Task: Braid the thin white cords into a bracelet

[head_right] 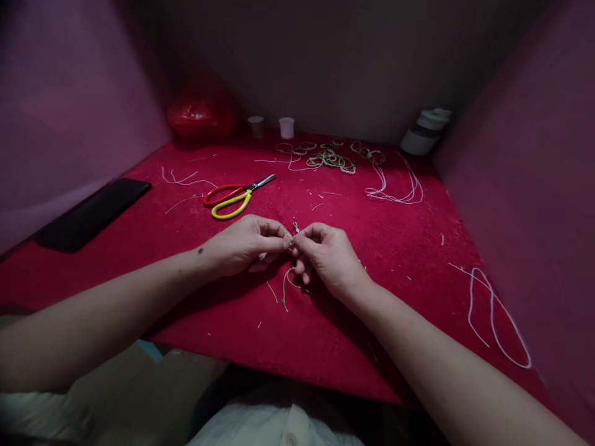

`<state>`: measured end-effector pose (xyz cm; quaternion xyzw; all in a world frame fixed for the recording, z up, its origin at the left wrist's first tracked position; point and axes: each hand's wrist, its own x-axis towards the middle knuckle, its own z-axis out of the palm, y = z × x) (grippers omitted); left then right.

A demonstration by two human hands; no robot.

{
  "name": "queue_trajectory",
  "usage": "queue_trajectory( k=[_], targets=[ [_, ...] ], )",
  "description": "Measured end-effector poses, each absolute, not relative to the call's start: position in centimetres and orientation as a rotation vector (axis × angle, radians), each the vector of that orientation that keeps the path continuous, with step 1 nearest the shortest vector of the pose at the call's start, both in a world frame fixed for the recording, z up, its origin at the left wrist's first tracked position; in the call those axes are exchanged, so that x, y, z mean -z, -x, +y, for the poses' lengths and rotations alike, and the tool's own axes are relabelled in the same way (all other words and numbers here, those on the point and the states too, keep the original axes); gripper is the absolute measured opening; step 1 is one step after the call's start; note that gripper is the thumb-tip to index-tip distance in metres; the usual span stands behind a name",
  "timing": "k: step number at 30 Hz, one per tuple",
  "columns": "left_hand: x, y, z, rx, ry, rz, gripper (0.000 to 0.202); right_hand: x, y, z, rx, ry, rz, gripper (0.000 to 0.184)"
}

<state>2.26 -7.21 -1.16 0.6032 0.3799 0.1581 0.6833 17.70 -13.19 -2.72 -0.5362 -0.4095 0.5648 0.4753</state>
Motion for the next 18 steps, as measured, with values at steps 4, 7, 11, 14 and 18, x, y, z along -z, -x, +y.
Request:
queue_trajectory(
  k=[4,7,11,14,18],
  targets=[
    [0.97,-2.41,-7.33,-0.356,-1.37,0.876,0.011,2.82,-17.59,-13.15,-1.384,1.289,-0.99,0.017],
    [0.87,-2.44,-7.29,-0.372,-1.335,0.872,0.015,2.66,-17.52,-13.23,-1.42,1.257,-0.934,0.014],
    [0.9,-2.37,-7.11,-0.392,-1.332,0.861,0.015,2.49,-17.45,-13.38,-1.458,1.222,-0.877,0.015],
    [0.86,-2.37,-7.11,-0.39,-1.366,0.867,0.015,2.53,-17.43,-13.46,-1.432,1.257,-0.918,0.012],
    [0.84,-2.47,-7.21,-0.382,-1.392,0.881,0.015,2.42,-17.33,-13.58,-1.354,1.353,-0.996,0.012]
  ],
)
